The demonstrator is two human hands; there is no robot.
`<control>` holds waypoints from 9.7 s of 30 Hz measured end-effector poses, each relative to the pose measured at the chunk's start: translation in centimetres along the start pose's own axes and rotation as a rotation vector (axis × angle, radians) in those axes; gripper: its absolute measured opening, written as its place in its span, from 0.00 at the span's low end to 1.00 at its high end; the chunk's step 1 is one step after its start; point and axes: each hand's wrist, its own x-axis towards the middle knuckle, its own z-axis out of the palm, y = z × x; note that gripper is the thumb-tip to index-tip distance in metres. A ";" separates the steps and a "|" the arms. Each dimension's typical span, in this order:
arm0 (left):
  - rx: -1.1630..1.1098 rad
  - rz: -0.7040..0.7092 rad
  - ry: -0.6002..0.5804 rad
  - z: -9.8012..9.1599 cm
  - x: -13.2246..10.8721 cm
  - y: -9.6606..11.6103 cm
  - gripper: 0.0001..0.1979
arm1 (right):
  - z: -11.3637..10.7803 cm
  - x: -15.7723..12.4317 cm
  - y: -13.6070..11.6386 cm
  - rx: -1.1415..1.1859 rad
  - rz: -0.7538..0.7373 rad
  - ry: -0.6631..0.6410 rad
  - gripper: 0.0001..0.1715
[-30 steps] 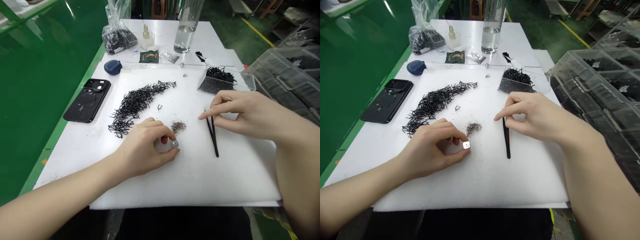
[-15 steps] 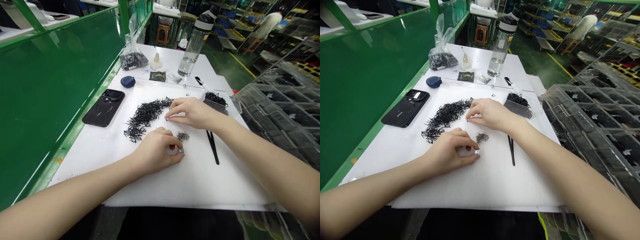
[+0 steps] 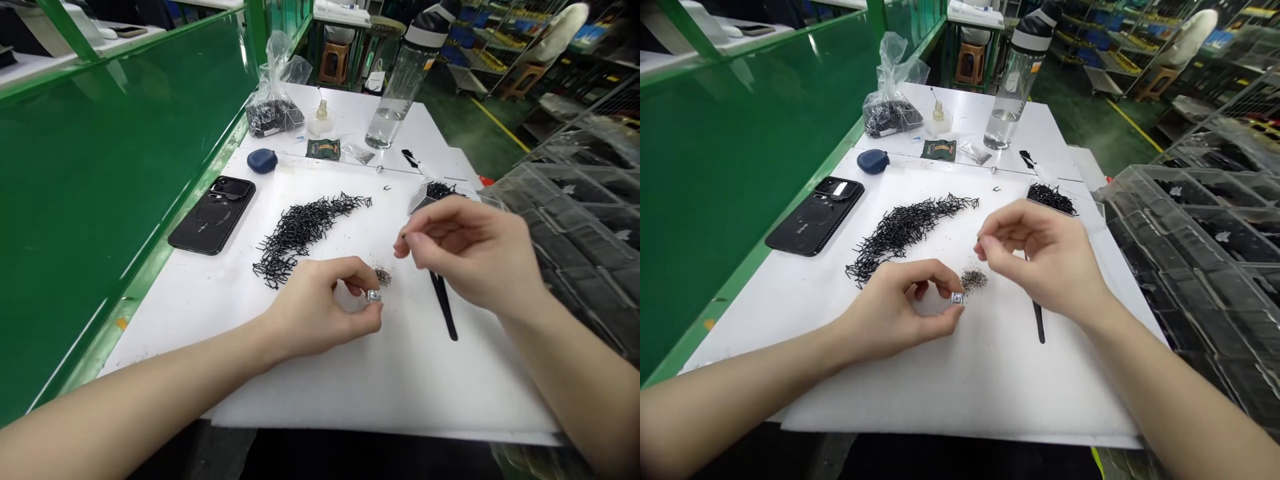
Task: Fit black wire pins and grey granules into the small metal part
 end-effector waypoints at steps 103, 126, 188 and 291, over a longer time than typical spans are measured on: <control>-0.821 -0.501 -0.104 -1.7 0.5 0.1 0.12 | 1.2 -3.8 0.2 -0.040 -0.265 0.039 0.23; -0.814 -0.464 -0.078 -1.4 0.6 0.0 0.10 | 1.4 -3.5 0.5 0.008 -0.276 0.080 0.23; -0.082 0.180 -0.065 -1.6 -0.4 -1.0 0.27 | 1.4 -2.7 0.3 0.303 0.041 0.129 0.17; 0.383 0.128 -0.145 -0.2 -0.6 0.1 0.01 | -1.8 -3.4 3.3 -0.100 0.124 -0.166 0.04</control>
